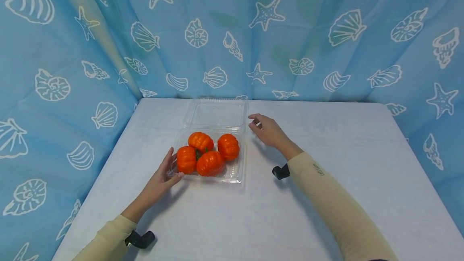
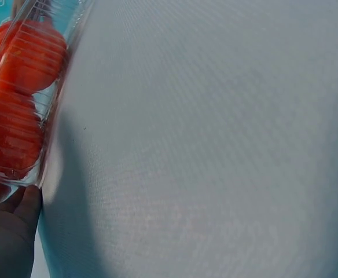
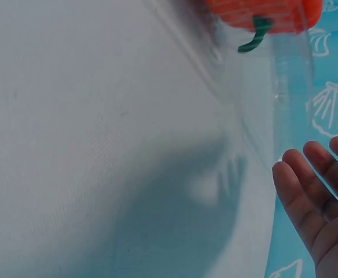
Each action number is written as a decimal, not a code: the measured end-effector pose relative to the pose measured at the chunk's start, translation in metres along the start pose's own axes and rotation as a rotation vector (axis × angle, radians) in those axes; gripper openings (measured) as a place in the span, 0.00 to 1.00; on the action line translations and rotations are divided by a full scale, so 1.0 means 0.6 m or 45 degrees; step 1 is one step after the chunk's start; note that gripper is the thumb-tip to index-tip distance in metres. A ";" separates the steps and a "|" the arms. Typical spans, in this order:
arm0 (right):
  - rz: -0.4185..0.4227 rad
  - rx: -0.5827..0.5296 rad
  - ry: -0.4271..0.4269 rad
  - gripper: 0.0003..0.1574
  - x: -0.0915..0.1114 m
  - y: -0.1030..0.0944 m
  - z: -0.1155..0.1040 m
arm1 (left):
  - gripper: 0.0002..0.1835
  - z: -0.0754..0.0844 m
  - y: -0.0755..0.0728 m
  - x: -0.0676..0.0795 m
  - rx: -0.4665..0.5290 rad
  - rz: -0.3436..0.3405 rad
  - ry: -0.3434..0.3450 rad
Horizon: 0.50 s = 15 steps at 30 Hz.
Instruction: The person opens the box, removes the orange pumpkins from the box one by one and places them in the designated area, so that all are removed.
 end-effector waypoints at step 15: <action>-0.032 -0.127 -0.056 0.29 0.032 -0.004 -0.031 | 0.49 0.000 0.000 -0.001 -0.003 0.010 -0.005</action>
Point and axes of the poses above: each hand's wrist, its own x-axis away from the middle knuckle, its own y-axis out of the palm, z = x × y, the point moved 6 cm from there along -x, towards the middle knuckle, and after that the axes turned 15 degrees about x, right-handed, at the moved point
